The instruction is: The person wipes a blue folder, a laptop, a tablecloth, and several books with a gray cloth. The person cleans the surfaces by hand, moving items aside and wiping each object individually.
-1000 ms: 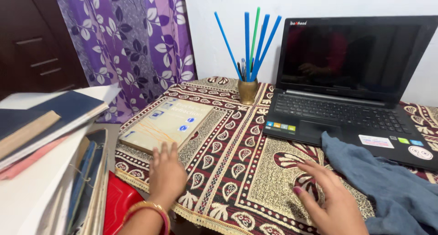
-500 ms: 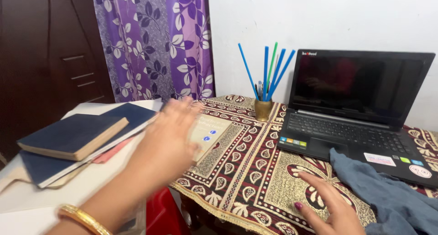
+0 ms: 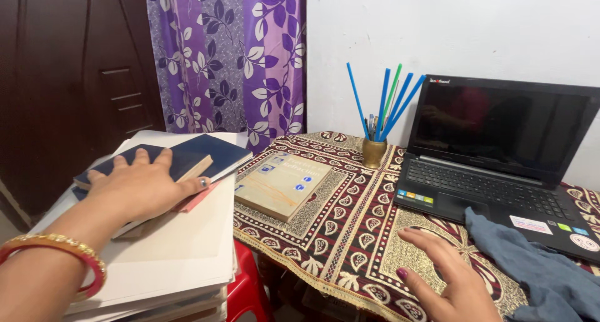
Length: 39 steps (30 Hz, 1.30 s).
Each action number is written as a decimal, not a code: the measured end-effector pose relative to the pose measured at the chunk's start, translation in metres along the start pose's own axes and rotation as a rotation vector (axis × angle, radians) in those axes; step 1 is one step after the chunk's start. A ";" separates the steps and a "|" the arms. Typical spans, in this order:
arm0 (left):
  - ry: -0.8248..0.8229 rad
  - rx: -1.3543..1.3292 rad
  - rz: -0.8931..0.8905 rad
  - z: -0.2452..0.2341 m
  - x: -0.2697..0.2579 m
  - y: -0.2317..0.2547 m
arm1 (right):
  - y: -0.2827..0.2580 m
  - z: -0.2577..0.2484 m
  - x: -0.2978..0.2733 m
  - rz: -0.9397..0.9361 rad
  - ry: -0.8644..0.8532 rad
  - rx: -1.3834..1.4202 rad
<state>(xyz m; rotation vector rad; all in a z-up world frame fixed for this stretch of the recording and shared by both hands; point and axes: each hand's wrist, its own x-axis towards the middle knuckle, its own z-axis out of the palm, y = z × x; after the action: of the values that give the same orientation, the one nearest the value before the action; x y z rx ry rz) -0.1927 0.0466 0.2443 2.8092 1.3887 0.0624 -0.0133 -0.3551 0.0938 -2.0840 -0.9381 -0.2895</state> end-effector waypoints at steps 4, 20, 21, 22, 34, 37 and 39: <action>-0.018 -0.010 0.011 -0.005 -0.004 0.001 | 0.009 0.005 -0.003 -0.043 -0.003 0.017; 0.081 0.206 0.206 -0.017 -0.044 0.020 | 0.020 0.008 -0.007 -0.063 0.020 0.029; 0.087 0.263 0.246 -0.019 -0.046 0.019 | 0.022 0.008 -0.008 -0.086 0.032 0.029; 0.096 0.317 0.287 -0.022 -0.048 0.018 | 0.024 0.006 -0.009 -0.055 0.027 0.029; 1.022 0.063 0.660 -0.089 -0.096 0.106 | 0.115 -0.022 -0.021 0.087 0.112 0.020; 0.817 -0.312 0.745 -0.070 -0.081 0.169 | 0.135 -0.025 -0.030 0.371 0.113 0.092; 0.571 -0.574 0.746 -0.032 -0.069 0.220 | 0.146 -0.035 -0.031 0.374 0.134 0.083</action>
<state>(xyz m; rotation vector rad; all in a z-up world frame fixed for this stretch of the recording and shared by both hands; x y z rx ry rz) -0.0606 -0.1421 0.2792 2.6721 0.1623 1.1172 0.0718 -0.4548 0.0152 -2.0850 -0.4599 -0.1870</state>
